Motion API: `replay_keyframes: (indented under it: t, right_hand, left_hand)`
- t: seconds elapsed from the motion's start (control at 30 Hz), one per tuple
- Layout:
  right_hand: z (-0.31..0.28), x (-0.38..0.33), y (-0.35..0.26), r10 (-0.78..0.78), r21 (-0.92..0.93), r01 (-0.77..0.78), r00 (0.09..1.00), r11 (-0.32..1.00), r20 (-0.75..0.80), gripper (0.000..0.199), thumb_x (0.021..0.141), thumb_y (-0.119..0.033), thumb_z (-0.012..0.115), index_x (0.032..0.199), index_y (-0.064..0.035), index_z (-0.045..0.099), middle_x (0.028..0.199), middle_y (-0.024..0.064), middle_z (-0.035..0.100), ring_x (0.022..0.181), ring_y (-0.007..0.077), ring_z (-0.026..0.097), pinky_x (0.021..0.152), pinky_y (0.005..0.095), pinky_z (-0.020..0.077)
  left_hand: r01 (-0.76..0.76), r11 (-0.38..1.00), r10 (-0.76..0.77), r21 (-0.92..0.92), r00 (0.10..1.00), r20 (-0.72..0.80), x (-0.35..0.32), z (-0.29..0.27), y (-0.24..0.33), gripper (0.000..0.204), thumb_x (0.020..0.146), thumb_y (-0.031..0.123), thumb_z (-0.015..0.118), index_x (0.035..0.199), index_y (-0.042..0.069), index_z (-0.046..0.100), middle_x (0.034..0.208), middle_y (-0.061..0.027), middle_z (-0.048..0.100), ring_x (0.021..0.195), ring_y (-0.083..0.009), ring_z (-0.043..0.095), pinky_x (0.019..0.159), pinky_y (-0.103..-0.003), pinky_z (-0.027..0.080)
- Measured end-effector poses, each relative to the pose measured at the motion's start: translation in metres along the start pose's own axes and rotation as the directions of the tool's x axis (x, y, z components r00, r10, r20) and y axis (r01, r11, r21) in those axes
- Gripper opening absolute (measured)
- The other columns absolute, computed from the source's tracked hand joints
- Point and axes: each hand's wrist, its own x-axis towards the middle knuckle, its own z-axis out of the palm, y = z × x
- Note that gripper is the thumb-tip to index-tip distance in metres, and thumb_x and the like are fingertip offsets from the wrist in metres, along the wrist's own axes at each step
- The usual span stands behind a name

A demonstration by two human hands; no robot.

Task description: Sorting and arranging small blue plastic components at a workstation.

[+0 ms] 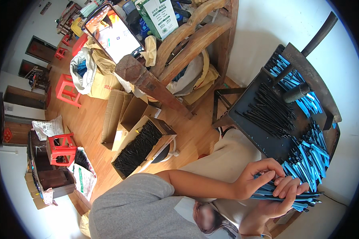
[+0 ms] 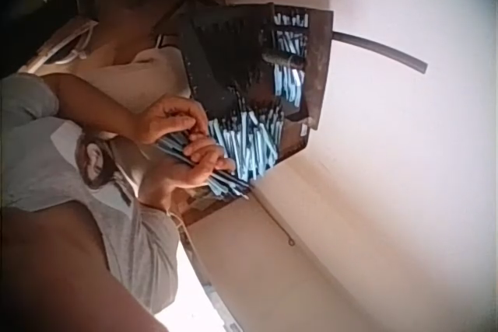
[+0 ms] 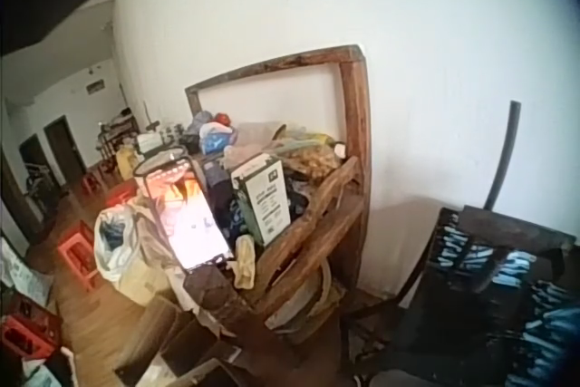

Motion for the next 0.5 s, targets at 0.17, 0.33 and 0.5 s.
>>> replay_keyframes:
  t: [0.17, 0.33, 0.5]
  right_hand:
    - [-0.0012, 0.0006, -0.0006, 0.005, 0.001, -0.005, 1.0, 1.0, 0.005, 0.015, 0.089, -0.007, 0.049, 0.083, -0.0119, 0.035, 0.062, -0.0002, 0.033, 0.053, 0.0073, 0.036, 0.065, 0.0261, 0.04]
    - [-0.0021, 0.0009, 0.0006, 0.003, 0.019, -0.004, 0.999, 1.0, 0.037, 0.015, 0.089, -0.007, 0.048, 0.083, -0.0122, 0.036, 0.062, 0.0, 0.035, 0.053, 0.0076, 0.036, 0.065, 0.0263, 0.0405]
    - [0.0003, 0.0011, 0.0016, -0.016, -0.018, 0.016, 1.0, 1.0, -0.02, 0.014, 0.088, -0.007, 0.048, 0.085, -0.0116, 0.035, 0.059, -0.0005, 0.032, 0.052, 0.0076, 0.034, 0.062, 0.0249, 0.0369]
  left_hand:
    - [-0.023, 1.0, 0.023, 0.015, 1.0, -0.004, -0.0001, 0.0001, -0.0015, 0.024, 0.095, 0.018, 0.045, 0.097, -0.001, 0.058, 0.095, -0.0076, 0.057, 0.086, -0.011, 0.053, 0.078, -0.025, 0.041]
    - [-0.007, 1.0, 0.007, 0.012, 1.0, -0.006, -0.0004, -0.0007, -0.0001, 0.024, 0.095, 0.018, 0.045, 0.097, -0.002, 0.058, 0.095, -0.0079, 0.057, 0.086, -0.0119, 0.053, 0.08, -0.026, 0.042]
    - [0.0, 1.0, 0.0, -0.006, 1.0, -0.007, 0.0007, 0.0001, -0.0014, 0.024, 0.094, 0.018, 0.045, 0.097, -0.002, 0.058, 0.095, -0.0078, 0.057, 0.086, -0.0118, 0.053, 0.08, -0.026, 0.042]
